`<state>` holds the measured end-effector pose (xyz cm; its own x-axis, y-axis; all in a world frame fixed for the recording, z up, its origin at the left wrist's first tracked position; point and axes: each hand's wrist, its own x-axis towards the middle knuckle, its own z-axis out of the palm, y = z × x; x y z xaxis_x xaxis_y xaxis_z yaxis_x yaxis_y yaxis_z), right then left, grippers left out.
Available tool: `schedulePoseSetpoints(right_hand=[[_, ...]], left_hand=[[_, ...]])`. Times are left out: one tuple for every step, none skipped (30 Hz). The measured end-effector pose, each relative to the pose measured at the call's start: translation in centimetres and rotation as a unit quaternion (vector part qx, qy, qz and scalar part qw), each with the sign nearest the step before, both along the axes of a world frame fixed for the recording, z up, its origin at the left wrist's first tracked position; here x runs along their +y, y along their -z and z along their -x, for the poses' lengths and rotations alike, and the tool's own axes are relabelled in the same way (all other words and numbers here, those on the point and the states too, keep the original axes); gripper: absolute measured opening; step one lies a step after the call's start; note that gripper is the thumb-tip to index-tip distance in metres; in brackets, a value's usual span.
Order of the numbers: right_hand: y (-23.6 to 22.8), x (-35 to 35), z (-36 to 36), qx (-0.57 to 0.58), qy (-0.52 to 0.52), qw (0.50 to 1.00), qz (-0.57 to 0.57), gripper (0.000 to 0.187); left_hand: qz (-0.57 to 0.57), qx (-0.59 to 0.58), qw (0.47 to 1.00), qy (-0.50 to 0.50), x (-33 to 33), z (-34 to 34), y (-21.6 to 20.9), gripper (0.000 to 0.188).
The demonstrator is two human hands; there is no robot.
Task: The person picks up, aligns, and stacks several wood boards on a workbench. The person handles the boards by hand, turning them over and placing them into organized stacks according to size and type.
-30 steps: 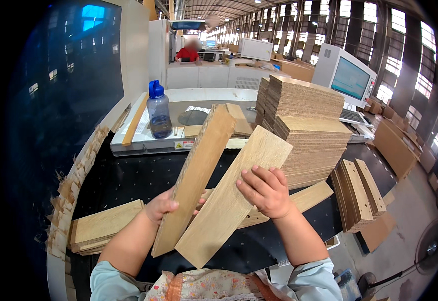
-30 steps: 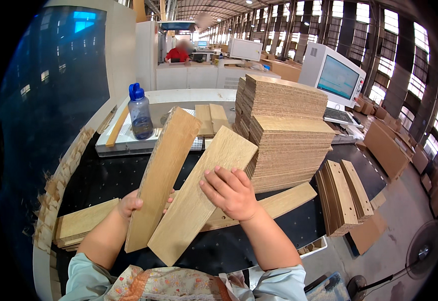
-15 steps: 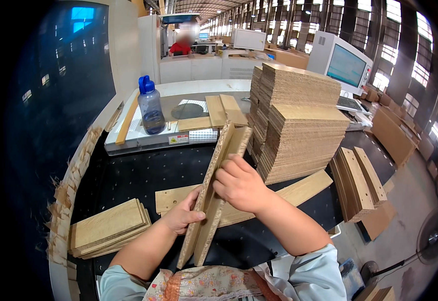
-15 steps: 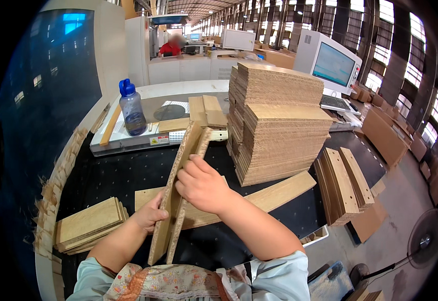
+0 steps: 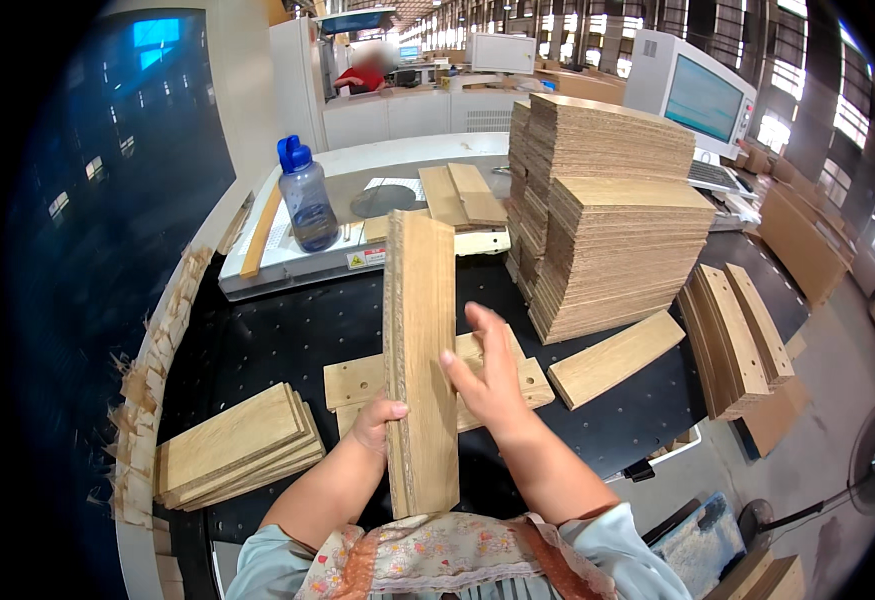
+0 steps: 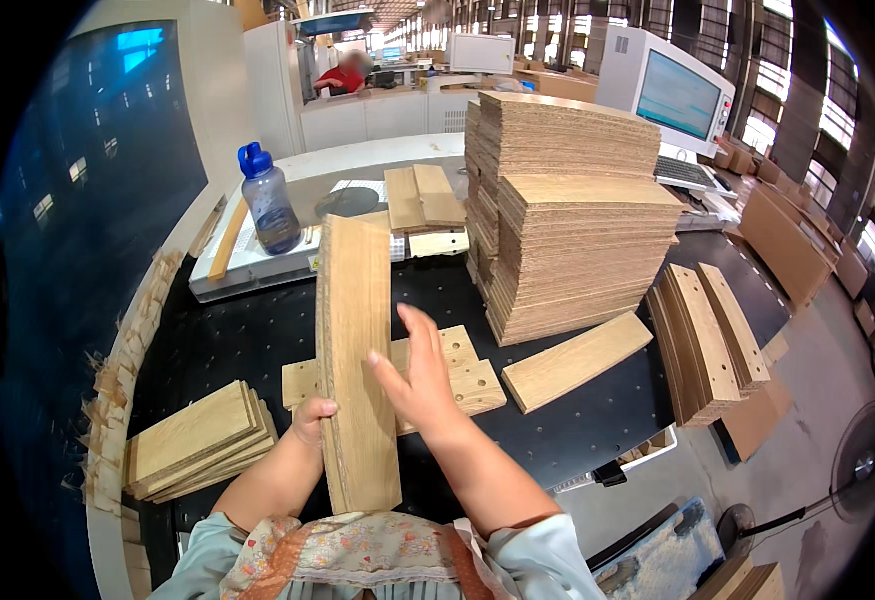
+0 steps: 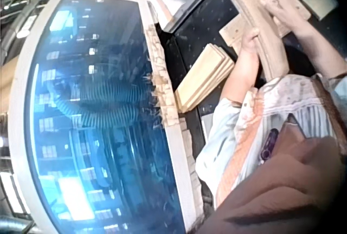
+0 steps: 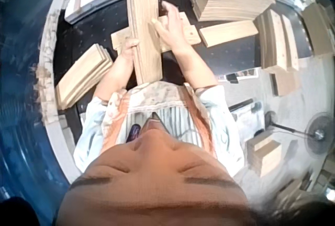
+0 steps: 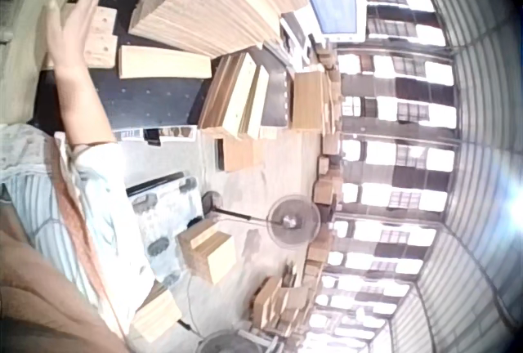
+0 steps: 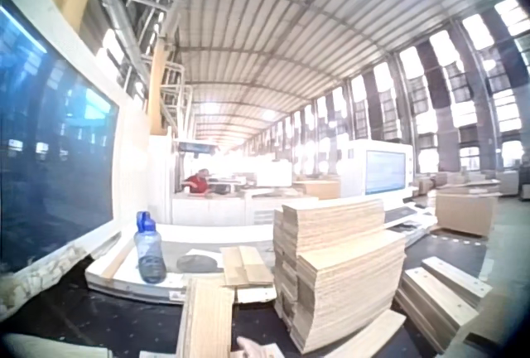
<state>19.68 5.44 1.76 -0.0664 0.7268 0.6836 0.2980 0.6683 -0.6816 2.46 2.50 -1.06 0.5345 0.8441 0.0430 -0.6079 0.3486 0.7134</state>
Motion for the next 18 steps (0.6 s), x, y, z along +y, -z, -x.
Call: schedulePoseSetpoints(right_hand=[[1.7, -0.4, 0.0, 0.053, -0.04, 0.994, 0.083, 0.062], [3.0, -1.0, 0.3, 0.051, -0.075, 0.987, 0.135, 0.069], [3.8, -1.6, 0.6, 0.064, -0.108, 0.979, 0.16, 0.07], [4.3, -2.1, 0.7, 0.076, -0.139, 0.97, 0.185, 0.072], [4.5, -2.4, 0.9, 0.088, -0.17, 0.959, 0.21, 0.074], [4.7, -2.4, 1.1, 0.087, -0.18, 0.959, 0.198, 0.077], [5.0, -2.5, 1.3, 0.088, -0.192, 0.959, 0.188, 0.079], [5.3, -2.7, 1.6, 0.088, -0.203, 0.959, 0.178, 0.082], [5.5, -2.8, 1.8, 0.088, -0.214, 0.958, 0.169, 0.085], [5.2, -3.1, 1.7, 0.084, -0.219, 0.958, 0.163, 0.086], [5.0, -3.4, 1.5, 0.107, -0.235, 0.946, 0.198, 0.086], [4.7, -3.6, 1.3, 0.129, -0.251, 0.931, 0.233, 0.086], [4.2, -3.8, 1.1, 0.15, -0.265, 0.915, 0.265, 0.086], [3.8, -3.9, 1.0, 0.17, -0.267, 0.905, 0.284, 0.086], [4.0, -4.1, 0.9, 0.176, -0.294, 0.894, 0.29, 0.084], [4.0, -4.2, 1.0, 0.181, -0.327, 0.881, 0.291, 0.082], [4.0, -4.2, 1.0, 0.187, -0.356, 0.868, 0.292, 0.08], [4.0, -4.3, 1.1, 0.19, -0.373, 0.858, 0.298, 0.083]], left_hand=[[0.013, -0.028, 0.999, 0.012, 0.0, -0.1, -0.2, 0.078], [0.001, -0.019, 1.0, 0.0, 0.2, 0.3, 0.2, 0.08], [-0.014, -0.031, 0.999, -0.006, 0.1, 0.4, 0.0, 0.081], [-0.029, -0.045, 0.999, -0.01, 0.1, 0.0, -0.5, 0.081], [-0.045, -0.058, 0.997, -0.014, 0.2, -0.3, -0.9, 0.081], [-0.055, -0.055, 0.996, -0.031, 0.2, -0.4, -1.1, 0.081], [-0.063, -0.051, 0.996, -0.049, 0.0, -0.4, -1.1, 0.081], [-0.07, -0.047, 0.994, -0.067, -0.1, -0.3, -1.2, 0.082], [-0.079, -0.036, 0.993, -0.075, 0.0, 0.0, -1.3, 0.082], [-0.085, -0.023, 0.992, -0.089, 0.1, 0.7, -1.2, 0.082], [-0.087, -0.012, 0.991, -0.1, 0.2, 1.1, -1.5, 0.083], [-0.085, 0.004, 0.988, -0.126, 0.1, 1.6, -2.5, 0.081], [-0.101, 0.002, 0.985, -0.143, 0.3, 2.2, -3.4, 0.081], [-0.12, 0.0, 0.98, -0.159, 0.7, 3.1, -4.3, 0.08], [-0.139, -0.002, 0.975, -0.175, 0.9, 3.8, -4.9, 0.079], [-0.136, -0.015, 0.972, -0.19, 0.5, 4.4, -6.0, 0.079], [-0.134, -0.029, 0.97, -0.2, 0.3, 4.8, -7.0, 0.079], [-0.132, -0.042, 0.968, -0.211, 0.0, 5.3, -7.9, 0.078]])
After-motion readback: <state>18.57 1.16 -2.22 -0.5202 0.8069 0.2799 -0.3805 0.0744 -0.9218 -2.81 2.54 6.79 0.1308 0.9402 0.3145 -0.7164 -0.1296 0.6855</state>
